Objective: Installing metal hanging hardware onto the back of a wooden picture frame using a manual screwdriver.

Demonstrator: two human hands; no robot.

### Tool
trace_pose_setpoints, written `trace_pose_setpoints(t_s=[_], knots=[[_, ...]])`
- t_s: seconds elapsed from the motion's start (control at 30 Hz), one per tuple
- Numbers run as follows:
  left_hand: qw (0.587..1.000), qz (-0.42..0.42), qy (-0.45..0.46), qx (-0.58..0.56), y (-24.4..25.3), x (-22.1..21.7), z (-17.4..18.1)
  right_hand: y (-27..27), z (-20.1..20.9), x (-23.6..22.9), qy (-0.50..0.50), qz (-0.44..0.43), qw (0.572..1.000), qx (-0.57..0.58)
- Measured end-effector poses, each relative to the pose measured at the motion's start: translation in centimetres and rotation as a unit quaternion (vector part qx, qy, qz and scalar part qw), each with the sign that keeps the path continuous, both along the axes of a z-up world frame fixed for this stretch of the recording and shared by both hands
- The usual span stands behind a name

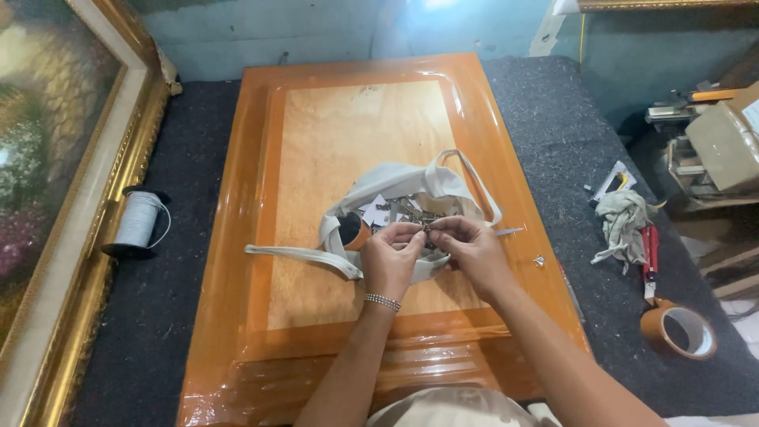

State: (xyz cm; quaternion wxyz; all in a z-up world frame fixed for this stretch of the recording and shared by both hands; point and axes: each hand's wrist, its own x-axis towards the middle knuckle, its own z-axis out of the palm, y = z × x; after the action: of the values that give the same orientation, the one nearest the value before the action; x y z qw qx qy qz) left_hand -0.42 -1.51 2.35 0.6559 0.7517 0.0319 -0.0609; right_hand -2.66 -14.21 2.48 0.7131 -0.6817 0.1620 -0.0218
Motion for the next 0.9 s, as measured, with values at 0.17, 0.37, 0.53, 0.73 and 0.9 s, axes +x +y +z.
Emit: trace_pose_setpoints(t_s=[0.17,0.37,0.53,0.73,0.9], knots=[[1.0,-0.002,-0.007,-0.009,-0.1,-0.2,0.0,0.0,0.1,-0.2,0.012,0.006,1.0,-0.008],[0.998,-0.018,-0.057,-0.019,-0.3,-0.3,-0.4,-0.1,0.2,-0.4,0.025,0.005,0.999,0.027],[0.986,-0.021,-0.163,-0.017,-0.5,-1.0,0.1,-0.8,-1.5,-0.8,-0.043,0.001,0.997,0.063],[0.911,-0.006,-0.408,0.058,-1.9,-2.6,1.3,-2.7,-4.3,-2.0,-0.176,-0.052,0.977,0.11],[0.872,-0.018,-0.488,0.035,-3.3,-3.8,2.0,-4.0,-5.4,-3.1,-0.291,-0.03,0.946,0.138]])
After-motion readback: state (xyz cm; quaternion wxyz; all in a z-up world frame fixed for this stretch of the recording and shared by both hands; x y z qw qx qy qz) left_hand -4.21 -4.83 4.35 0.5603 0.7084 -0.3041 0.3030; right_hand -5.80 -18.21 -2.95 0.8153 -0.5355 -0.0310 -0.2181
